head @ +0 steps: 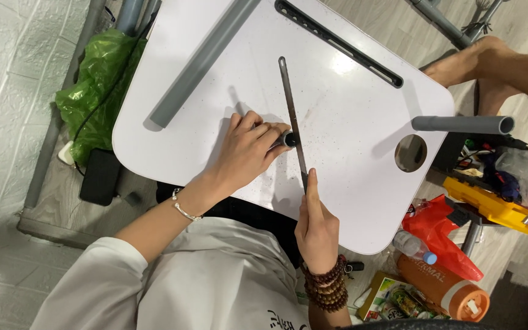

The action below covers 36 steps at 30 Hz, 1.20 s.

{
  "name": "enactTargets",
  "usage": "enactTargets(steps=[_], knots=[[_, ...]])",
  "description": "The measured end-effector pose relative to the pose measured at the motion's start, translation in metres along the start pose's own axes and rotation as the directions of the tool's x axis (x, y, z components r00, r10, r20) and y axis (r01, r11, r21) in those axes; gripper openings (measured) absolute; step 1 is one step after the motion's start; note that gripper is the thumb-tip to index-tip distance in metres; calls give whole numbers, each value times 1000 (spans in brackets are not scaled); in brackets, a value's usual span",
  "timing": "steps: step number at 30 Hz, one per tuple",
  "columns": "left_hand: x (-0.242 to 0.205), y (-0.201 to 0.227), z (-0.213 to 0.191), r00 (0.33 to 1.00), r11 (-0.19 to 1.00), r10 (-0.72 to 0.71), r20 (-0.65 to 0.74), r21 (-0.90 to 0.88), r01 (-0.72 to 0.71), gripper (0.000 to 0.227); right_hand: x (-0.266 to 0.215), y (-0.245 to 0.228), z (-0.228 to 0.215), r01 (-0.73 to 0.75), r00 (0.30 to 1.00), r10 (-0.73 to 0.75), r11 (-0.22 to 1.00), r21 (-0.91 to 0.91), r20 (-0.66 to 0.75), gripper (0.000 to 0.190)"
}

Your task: Cutting a grey PVC pipe using a hand-held hacksaw blade.

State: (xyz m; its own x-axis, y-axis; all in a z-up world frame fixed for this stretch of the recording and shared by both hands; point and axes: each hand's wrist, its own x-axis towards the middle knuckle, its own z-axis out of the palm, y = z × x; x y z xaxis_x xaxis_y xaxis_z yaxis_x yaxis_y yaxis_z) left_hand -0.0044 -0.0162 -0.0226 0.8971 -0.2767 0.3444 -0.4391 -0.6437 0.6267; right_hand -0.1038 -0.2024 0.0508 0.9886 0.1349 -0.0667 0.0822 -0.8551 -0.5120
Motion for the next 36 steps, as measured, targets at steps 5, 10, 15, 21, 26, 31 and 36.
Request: enactTargets(steps=[5, 10, 15, 21, 26, 31, 36], knots=[[0, 0, 1, 1000, 1000, 0, -7, -9, 0, 35, 0, -2, -2, 27, 1000, -27, 999, -38, 12, 71], [1, 0, 0, 1000, 1000, 9, -11, -5, -9, 36, -1, -4, -3, -18, 999, 21, 997, -80, 33, 70], [1, 0, -1, 1000, 1000, -11, 14, -14, 11, 35, 0, -10, 0, -44, 999, 48, 987, -156, 18, 71], [2, 2, 0, 1000, 1000, -17, -11, -19, 17, 34, 1, -17, -7, 8, 1000, -5, 969, -245, 12, 76], [2, 3, -5, 1000, 1000, -10, -23, -30, 9, 35, -1, -9, -1, 3, 999, 6, 966, -257, 34, 77], [5, 5, -4, 997, 999, 28, -69, -40, -31, 36, -2, -6, 1, 51, 998, -60, 956, -288, -21, 78], [9, 9, -9, 994, 999, 43, -97, -13, -45, 33, 0, -1, 7, 4, 999, 9, 950, -312, 41, 81]])
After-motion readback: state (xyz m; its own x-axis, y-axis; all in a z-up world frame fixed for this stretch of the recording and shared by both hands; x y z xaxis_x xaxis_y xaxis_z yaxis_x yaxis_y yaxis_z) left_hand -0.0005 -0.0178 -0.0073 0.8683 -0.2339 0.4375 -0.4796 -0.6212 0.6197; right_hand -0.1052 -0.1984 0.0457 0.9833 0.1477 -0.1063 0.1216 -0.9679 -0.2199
